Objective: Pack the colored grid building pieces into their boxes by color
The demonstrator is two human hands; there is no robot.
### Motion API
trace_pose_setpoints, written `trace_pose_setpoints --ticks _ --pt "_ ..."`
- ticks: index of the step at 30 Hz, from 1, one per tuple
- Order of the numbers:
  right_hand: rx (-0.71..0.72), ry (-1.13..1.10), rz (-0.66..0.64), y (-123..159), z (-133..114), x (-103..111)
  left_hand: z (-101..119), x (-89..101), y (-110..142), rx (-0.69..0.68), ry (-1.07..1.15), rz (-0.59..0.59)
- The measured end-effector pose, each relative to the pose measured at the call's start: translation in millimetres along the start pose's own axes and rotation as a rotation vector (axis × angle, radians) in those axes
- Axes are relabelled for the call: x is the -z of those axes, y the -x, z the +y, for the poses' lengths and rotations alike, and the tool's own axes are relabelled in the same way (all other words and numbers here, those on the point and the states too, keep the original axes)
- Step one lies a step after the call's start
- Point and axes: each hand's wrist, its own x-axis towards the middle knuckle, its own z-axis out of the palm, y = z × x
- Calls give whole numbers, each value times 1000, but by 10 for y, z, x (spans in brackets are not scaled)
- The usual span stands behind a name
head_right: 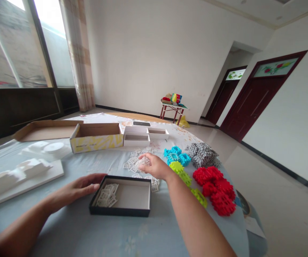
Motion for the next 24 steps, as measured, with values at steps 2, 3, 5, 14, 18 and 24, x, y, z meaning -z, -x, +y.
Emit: trace_pose_setpoints --ticks 2,3,5,14,18,24 --pt "25 -120 -183 62 -158 -50 7 -4 -2 -7 2 -3" --pt "28 -143 -271 81 -215 -98 9 -6 -4 -13 1 -5" --pt "24 -128 -394 96 -270 -222 11 -11 -10 -23 -5 -5" --pt "36 133 -216 167 -207 -450 12 -15 -8 -28 -3 -14" --pt "130 133 -79 221 -255 -342 -5 7 -21 -30 3 -30" --pt "30 185 375 178 95 -66 -68 42 -44 -34 -27 -84"
